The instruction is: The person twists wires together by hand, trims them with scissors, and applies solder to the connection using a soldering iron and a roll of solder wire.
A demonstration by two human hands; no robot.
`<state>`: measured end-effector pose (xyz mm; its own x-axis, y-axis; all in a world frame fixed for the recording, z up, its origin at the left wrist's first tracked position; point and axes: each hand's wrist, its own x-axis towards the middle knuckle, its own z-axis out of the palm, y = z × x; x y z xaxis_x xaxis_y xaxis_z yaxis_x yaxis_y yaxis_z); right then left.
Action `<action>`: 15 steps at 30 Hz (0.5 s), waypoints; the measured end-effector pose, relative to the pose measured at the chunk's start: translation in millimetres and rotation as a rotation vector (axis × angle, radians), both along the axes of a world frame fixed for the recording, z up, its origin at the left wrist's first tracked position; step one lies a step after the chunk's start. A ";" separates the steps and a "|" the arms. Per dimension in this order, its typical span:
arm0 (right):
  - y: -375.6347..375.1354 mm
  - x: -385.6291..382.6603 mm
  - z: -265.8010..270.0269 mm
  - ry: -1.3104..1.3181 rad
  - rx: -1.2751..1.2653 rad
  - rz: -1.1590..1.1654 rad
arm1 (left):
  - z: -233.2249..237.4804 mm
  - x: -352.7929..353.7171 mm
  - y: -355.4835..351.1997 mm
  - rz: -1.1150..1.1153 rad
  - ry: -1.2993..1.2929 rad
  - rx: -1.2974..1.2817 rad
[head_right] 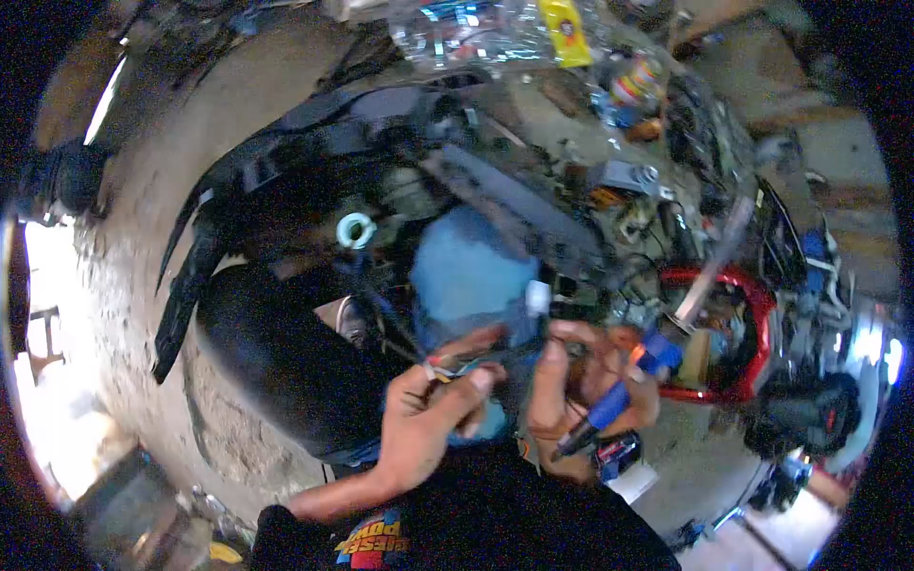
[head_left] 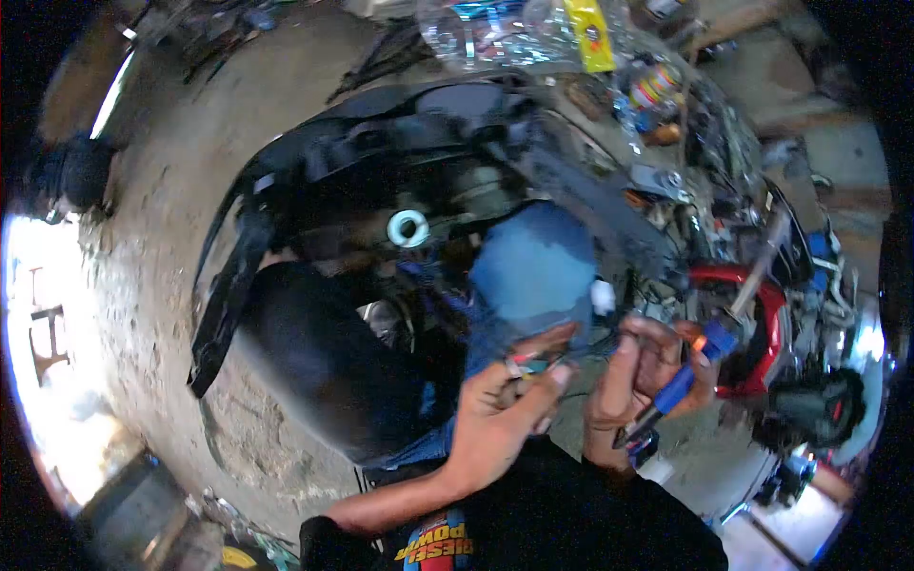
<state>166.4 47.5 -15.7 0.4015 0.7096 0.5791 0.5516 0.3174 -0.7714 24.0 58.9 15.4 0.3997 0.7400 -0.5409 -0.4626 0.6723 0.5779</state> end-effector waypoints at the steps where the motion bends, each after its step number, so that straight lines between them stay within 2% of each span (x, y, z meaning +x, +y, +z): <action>1: 0.8 5.1 -2.9 -0.039 -0.013 0.022 | -7.7 -4.1 -2.7 -0.032 0.043 -0.001; 4: 0.2 17.9 -10.8 -0.147 -0.045 0.080 | -24.7 -22.6 -7.8 -0.096 0.084 0.028; 7: -12.4 13.8 -12.0 -0.055 -0.061 0.115 | -21.3 -30.3 -7.2 -0.112 0.116 0.035; 9: -15.3 16.5 -2.7 -0.145 -0.111 0.279 | -19.4 -33.9 -7.4 -0.147 0.196 0.092; 11: -7.5 38.6 27.3 -0.441 -0.202 0.581 | -20.7 -35.3 -8.0 -0.185 0.320 0.194; 13: -16.2 44.4 14.0 -0.412 -0.162 0.714 | -13.1 -34.9 -1.6 -0.212 0.433 0.333; 14: -36.6 44.5 -23.9 -0.231 -0.085 0.698 | -8.6 -34.3 2.0 -0.218 0.472 0.409; 15: -33.9 31.0 -19.5 -0.118 -0.051 0.585 | -4.3 -33.7 5.6 -0.223 0.512 0.487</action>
<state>197.4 13.6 -35.1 -0.1293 0.8215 0.5554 0.3797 0.5584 -0.7376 -9.6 64.5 11.1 0.3546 0.8742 -0.3316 0.0627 0.3316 0.9413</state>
